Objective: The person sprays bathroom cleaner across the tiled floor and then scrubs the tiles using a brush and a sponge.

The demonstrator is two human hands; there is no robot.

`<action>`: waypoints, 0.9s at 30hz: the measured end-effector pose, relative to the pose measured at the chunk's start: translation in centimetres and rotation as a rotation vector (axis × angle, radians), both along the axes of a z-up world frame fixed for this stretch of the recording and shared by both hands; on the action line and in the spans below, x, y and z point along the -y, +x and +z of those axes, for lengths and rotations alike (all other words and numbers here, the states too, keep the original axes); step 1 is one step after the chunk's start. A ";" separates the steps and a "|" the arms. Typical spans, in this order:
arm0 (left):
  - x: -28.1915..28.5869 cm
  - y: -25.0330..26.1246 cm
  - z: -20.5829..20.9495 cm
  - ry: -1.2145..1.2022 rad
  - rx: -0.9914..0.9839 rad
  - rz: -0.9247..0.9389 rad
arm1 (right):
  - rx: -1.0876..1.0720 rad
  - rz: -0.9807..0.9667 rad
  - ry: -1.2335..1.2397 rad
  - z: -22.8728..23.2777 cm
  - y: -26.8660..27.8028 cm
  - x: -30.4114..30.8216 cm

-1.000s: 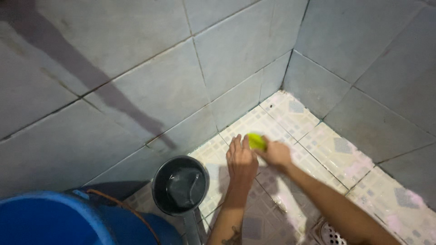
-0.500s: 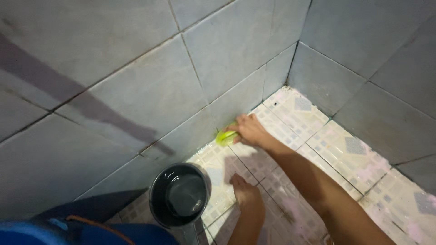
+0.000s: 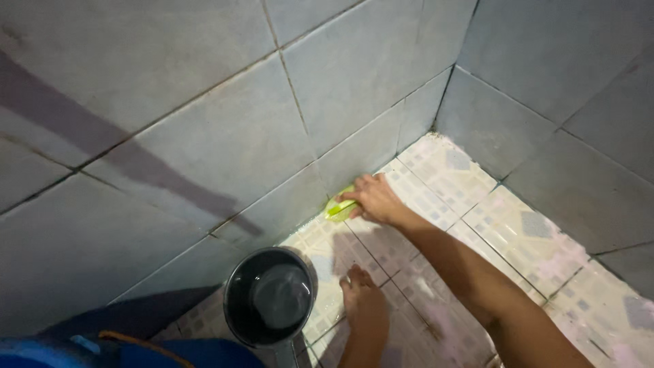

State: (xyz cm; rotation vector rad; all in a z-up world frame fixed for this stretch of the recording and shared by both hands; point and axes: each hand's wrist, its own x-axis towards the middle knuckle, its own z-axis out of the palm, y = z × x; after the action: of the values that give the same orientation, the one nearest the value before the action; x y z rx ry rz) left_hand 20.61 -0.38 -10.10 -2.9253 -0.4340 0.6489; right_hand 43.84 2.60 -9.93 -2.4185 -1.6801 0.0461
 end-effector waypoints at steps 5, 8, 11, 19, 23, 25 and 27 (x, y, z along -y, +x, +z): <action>-1.0 0.2 0.0 -0.064 -0.156 0.008 | 0.164 -0.404 -0.040 1.1 2.4 4.8; -1.3 -0.1 0.1 -0.104 -0.204 0.031 | 0.088 -0.662 -0.036 2.0 2.5 6.0; -1.3 0.6 -0.3 -0.120 -0.253 0.045 | -0.049 -0.783 -0.106 2.6 1.0 5.0; -1.0 1.0 -2.1 -0.142 -0.375 0.083 | -0.208 -0.337 -0.090 2.2 -9.4 11.0; -1.4 -0.1 -2.5 -0.158 -0.160 0.135 | -0.342 -0.661 -0.230 2.0 -3.8 13.0; -1.7 -0.7 -1.6 -0.198 -0.181 0.139 | -0.281 -0.845 -0.139 1.8 -0.7 13.1; -1.8 -1.2 -1.2 -0.273 -0.188 0.143 | -0.237 -0.935 -0.080 1.2 0.7 11.9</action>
State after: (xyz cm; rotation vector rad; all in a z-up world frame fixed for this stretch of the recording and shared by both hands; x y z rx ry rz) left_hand 19.44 1.43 -11.35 -3.0622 -0.5786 1.0706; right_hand 44.51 -9.26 -8.77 -2.8541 -0.3589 0.2461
